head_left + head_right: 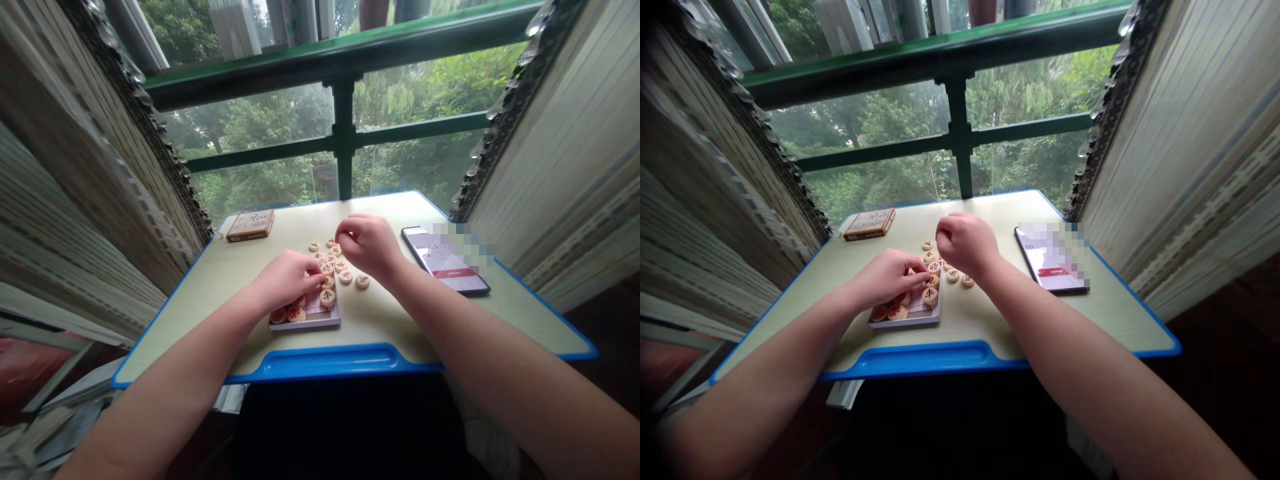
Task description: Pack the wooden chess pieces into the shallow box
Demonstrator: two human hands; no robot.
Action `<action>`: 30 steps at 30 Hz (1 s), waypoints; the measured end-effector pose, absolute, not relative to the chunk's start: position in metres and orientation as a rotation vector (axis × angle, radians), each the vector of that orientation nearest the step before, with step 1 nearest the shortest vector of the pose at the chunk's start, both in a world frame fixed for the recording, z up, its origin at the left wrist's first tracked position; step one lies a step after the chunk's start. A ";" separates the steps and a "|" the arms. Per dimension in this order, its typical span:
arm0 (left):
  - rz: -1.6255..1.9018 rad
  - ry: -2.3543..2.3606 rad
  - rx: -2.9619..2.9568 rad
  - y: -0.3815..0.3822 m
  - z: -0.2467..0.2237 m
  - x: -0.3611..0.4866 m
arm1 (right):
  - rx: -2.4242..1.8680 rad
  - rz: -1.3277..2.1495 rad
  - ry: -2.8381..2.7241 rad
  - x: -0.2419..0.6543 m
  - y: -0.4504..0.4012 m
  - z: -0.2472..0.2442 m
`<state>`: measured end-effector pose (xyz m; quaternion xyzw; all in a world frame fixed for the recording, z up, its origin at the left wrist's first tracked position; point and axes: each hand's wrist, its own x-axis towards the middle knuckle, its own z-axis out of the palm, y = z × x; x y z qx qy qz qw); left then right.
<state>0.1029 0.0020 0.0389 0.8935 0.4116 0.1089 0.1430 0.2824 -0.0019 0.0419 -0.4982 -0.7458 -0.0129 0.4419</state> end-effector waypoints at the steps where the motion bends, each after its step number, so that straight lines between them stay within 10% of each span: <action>1: 0.316 1.186 2.572 0.002 0.039 0.104 | -1.245 -0.037 -1.843 0.283 -0.002 0.042; 30: 0.176 0.947 2.613 -0.004 0.050 0.097 | -1.289 -0.057 -1.840 0.284 -0.002 0.044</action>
